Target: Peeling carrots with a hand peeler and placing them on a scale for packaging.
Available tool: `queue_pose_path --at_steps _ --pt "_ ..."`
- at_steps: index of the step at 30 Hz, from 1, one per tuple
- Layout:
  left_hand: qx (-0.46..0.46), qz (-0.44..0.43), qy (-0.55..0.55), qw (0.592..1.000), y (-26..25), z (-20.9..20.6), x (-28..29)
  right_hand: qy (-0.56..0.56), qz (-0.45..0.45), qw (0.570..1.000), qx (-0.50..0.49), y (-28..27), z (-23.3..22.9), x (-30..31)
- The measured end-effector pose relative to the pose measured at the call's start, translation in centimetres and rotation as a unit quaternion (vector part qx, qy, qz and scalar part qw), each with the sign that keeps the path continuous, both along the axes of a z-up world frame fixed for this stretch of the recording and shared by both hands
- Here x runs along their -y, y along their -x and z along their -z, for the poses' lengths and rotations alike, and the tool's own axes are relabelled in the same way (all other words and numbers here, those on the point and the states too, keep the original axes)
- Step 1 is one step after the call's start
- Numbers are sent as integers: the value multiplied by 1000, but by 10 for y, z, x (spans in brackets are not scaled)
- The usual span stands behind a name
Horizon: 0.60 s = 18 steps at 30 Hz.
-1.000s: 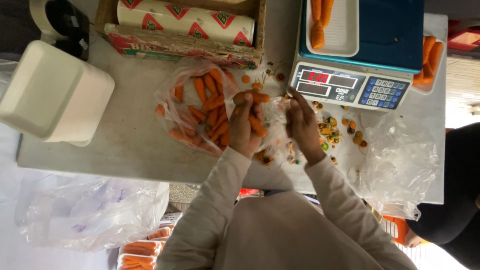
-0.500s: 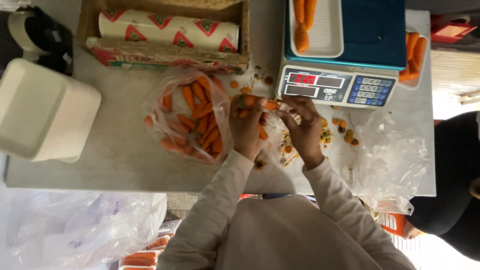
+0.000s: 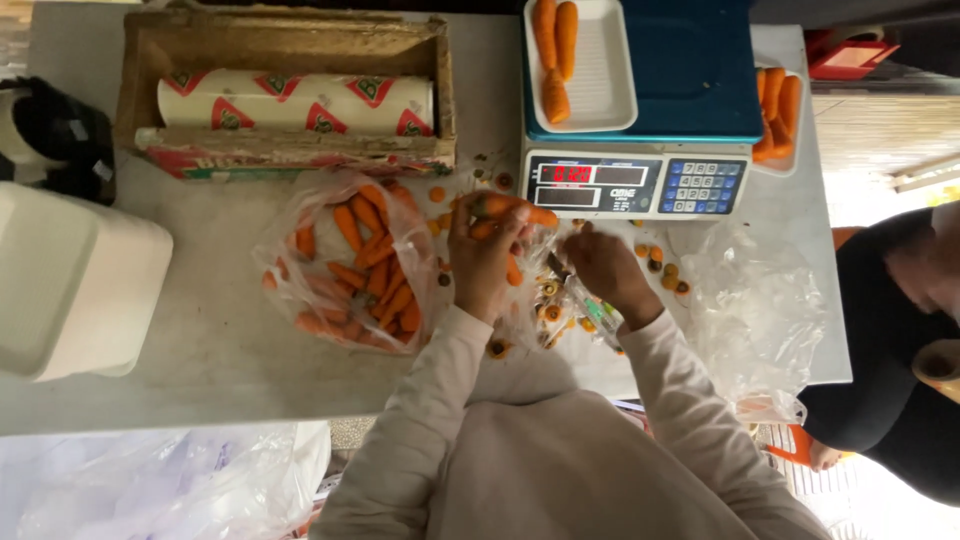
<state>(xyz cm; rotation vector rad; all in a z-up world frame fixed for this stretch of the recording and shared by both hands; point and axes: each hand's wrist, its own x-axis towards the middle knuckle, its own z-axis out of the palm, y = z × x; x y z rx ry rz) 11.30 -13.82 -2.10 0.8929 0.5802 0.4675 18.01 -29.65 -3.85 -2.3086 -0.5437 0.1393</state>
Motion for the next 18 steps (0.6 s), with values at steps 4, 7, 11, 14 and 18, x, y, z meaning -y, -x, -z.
queue_pose_path --at_steps 4,7,11,14,18 --pt "36 15 26 999 -7 -19 0 72 -51 974 -209 10 -32 7" --pt "58 29 37 997 -20 -10 10 -235 28 936 -262 10 -18 2" --pt "66 57 0 996 -36 13 24 -520 112 792 -298 -10 8 -5" --pt "38 67 -22 997 -46 19 34 -594 126 739 -291 -26 5 -8" --pt "36 104 -73 991 -70 34 32 -522 114 813 -232 -52 -46 -23"
